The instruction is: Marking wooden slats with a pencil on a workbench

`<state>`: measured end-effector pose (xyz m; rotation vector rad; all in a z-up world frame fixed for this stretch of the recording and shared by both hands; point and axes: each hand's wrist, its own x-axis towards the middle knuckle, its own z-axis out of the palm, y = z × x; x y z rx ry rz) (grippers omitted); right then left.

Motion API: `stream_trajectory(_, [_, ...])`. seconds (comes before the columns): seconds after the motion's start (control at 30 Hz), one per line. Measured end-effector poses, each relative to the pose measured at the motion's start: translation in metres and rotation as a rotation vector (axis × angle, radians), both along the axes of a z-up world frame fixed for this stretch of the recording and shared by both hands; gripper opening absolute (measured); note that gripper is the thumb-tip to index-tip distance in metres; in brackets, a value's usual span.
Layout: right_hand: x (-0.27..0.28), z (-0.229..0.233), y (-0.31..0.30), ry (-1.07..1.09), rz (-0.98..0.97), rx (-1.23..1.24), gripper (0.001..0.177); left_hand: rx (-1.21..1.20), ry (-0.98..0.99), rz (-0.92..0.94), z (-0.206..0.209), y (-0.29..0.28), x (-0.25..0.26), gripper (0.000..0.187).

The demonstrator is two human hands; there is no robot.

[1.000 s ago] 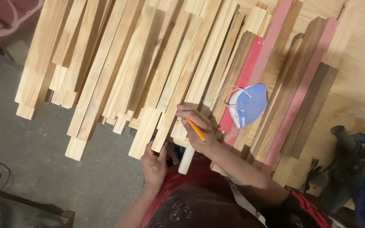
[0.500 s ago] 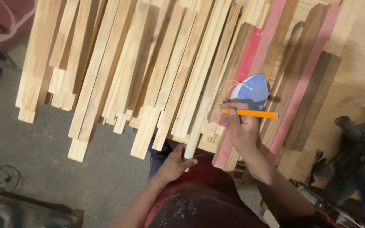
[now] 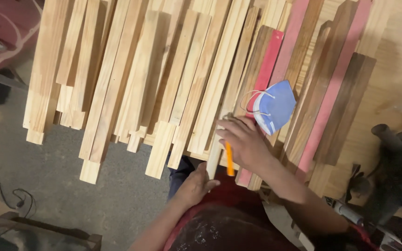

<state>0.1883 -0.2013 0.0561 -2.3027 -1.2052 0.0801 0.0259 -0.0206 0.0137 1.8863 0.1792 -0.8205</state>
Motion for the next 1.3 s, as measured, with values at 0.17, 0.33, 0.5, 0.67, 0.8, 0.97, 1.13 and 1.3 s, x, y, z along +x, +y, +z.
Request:
stream_trajectory(0.17, [0.019, 0.001, 0.009, -0.338, 0.151, -0.307, 0.020, 0.008, 0.053, 0.052, 0.008, 0.000, 0.007, 0.053])
stream_trajectory(0.33, [0.030, -0.003, 0.013, -0.420, 0.293, -0.460, 0.009, 0.067, -0.120, 0.128, -0.020, 0.001, -0.016, 0.035])
stream_trajectory(0.5, [0.037, -0.009, 0.012, -0.371, 0.330, -0.394, 0.006, -0.072, -0.108, 0.191, 0.012, 0.008, -0.014, 0.019])
stream_trajectory(0.67, [0.028, 0.039, 0.005, -0.104, 0.044, -0.032, 0.012, -0.036, 0.028, 0.154, 0.028, 0.008, -0.014, 0.031])
stream_trajectory(0.8, [0.021, 0.048, 0.007, 0.049, -0.255, 0.313, 0.009, -0.051, 0.017, 0.171, 0.025, 0.009, -0.013, 0.028])
stream_trajectory(0.97, [0.010, 0.032, 0.021, 0.172, -0.218, 0.224, 0.024, -0.049, -0.027, 0.239, 0.025, 0.010, -0.011, 0.027])
stream_trajectory(1.13, [0.007, 0.027, 0.026, 0.215, -0.201, 0.258, 0.024, -0.007, -0.009, 0.265, 0.028, 0.009, -0.009, 0.027])
stream_trajectory(1.3, [0.010, 0.022, 0.027, 0.241, -0.172, 0.278, 0.022, -0.006, -0.034, 0.276, 0.036, 0.015, -0.003, 0.030])
